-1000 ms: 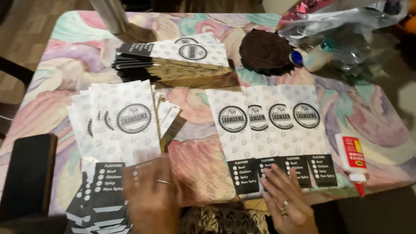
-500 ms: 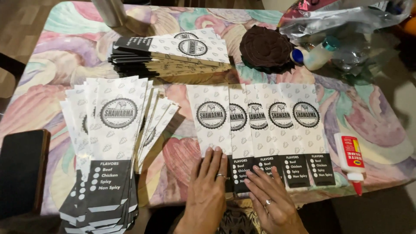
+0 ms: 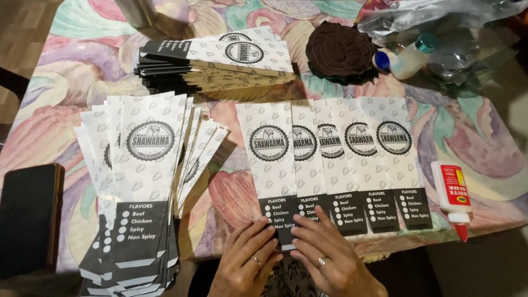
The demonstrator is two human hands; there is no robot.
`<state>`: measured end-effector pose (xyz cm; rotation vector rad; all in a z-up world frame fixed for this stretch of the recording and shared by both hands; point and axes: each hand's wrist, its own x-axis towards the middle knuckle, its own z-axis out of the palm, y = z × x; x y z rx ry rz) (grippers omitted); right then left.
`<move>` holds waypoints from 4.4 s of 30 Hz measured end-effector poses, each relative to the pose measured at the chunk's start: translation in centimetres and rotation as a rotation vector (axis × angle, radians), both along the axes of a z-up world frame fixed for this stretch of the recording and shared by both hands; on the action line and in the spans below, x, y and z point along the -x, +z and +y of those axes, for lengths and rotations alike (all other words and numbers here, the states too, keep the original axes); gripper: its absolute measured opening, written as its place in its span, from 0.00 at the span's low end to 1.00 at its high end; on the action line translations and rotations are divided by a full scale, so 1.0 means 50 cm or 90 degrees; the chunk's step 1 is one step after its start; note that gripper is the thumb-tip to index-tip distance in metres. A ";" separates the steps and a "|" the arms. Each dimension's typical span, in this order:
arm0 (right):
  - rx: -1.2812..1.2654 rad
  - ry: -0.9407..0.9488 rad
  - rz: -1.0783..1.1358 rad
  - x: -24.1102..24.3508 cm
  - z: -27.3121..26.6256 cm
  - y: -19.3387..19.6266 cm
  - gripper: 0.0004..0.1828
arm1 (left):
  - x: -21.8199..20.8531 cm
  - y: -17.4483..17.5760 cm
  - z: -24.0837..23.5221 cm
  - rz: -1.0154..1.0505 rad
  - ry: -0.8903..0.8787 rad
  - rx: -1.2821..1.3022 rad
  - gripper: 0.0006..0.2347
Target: Applying glue to paper templates and folding them to assemble food packaging bags.
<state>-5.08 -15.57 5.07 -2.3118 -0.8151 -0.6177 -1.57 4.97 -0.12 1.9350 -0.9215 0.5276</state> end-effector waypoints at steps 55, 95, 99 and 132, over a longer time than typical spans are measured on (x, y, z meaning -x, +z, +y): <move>-0.109 -0.096 0.120 -0.005 0.004 -0.067 0.17 | -0.166 -0.023 0.241 -0.208 0.644 -0.492 0.12; 0.239 0.123 0.091 -0.207 0.311 0.081 0.35 | -0.105 0.204 0.243 0.252 0.500 -0.169 0.05; 0.431 0.050 0.220 -0.266 0.298 -0.020 0.08 | -0.044 0.189 0.301 0.222 0.498 -0.206 0.11; 0.096 -0.050 0.123 -0.016 0.018 0.010 0.33 | -0.099 0.032 0.089 -0.013 0.176 -0.485 0.40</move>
